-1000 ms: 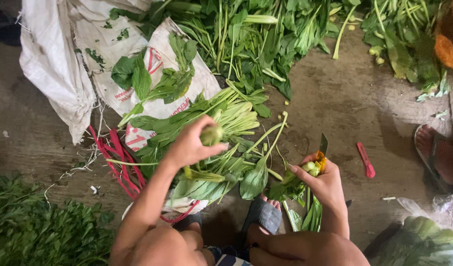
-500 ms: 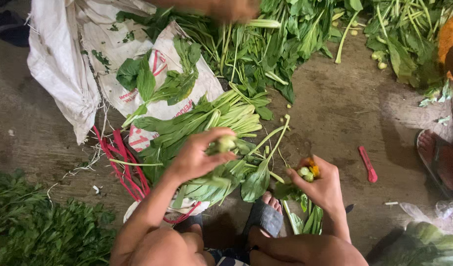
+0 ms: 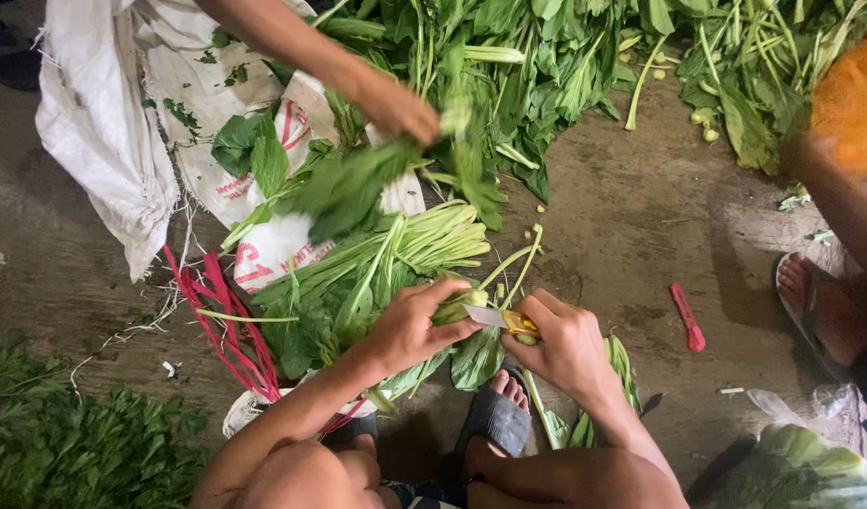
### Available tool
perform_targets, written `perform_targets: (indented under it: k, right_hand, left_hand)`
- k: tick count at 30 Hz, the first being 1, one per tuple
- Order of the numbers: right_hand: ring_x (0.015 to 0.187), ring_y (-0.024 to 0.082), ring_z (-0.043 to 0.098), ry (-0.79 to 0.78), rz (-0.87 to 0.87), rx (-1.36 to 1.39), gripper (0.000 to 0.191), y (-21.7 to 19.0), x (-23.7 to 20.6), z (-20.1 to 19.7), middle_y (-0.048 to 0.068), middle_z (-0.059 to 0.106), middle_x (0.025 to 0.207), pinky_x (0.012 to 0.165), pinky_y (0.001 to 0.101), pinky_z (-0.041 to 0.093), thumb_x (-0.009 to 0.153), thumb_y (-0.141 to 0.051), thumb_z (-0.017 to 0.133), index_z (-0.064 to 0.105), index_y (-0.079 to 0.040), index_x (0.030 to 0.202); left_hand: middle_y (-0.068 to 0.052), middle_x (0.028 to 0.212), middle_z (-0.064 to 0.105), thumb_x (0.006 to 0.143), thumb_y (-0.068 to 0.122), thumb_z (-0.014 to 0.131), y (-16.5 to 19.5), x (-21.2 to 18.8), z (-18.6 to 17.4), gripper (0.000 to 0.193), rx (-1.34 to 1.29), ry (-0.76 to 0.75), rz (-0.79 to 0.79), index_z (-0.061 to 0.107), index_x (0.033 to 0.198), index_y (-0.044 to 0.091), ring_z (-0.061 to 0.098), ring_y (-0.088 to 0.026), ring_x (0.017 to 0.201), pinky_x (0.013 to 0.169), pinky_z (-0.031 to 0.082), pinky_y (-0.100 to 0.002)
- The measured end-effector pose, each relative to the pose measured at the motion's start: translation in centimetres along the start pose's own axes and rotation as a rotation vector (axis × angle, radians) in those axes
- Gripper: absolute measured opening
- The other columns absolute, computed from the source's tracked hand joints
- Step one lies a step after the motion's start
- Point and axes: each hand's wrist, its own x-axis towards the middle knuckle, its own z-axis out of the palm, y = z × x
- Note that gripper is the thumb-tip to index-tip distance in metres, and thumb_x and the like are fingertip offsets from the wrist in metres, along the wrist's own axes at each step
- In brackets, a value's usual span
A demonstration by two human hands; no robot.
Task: The person sits on the floor trimming root ends and outer leaves from bunches of leafy green vegetables with a small knife, gathering trimmed stalks in one hand, then stands and packs the trimmed bunches into a woven sack alongside other workers.
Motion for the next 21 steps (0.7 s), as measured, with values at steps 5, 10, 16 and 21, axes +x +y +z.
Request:
perform_targets:
  k: [5,10,16,21]
  right_hand:
    - [0.068,0.034,0.067,-0.005,-0.026,-0.066,0.031,0.17,-0.05,0.00,0.009,0.061,0.078,0.057,0.0455,0.053,0.073,-0.025,0.082,0.062,-0.008,0.088]
    - [0.068,0.034,0.067,-0.033,-0.025,-0.121,0.032,0.27,-0.03,0.24,0.009,0.060,0.079,0.056,0.0462,0.053,0.075,-0.028,0.082,0.061,-0.008,0.088]
    - [0.069,0.033,0.067,-0.061,-0.009,-0.141,0.034,0.30,0.00,0.38,0.008,0.060,0.082,0.057,0.0460,0.054,0.074,-0.029,0.082,0.059,-0.008,0.089]
    - [0.070,0.033,0.067,-0.061,0.010,-0.154,0.034,0.75,-0.28,0.75,0.009,0.060,0.082,0.057,0.0460,0.054,0.075,-0.028,0.082,0.058,-0.008,0.088]
  left_hand:
    - [-0.017,0.109,0.076,0.092,0.051,0.070,-0.38,-0.03,0.51,0.060,0.068,-0.019,-0.094,0.063,0.128,0.003,0.076,-0.031,0.097,0.085,0.059,-0.040]
    - [-0.018,0.100,0.076,0.088,0.042,0.077,-0.36,0.05,0.91,0.054,0.210,0.004,-0.060,0.067,0.124,0.003,0.073,-0.036,0.093,0.083,0.056,-0.046]
    - [-0.019,0.096,0.076,0.089,0.037,0.078,-0.01,0.41,0.70,0.052,0.122,-0.021,-0.084,0.065,0.125,0.001,0.076,-0.033,0.086,0.076,0.059,-0.042]
    - [-0.017,0.086,0.076,0.089,0.038,0.077,0.45,0.67,0.72,0.054,0.211,-0.127,-0.261,0.064,0.129,0.004,0.076,-0.028,0.073,0.067,0.059,-0.039]
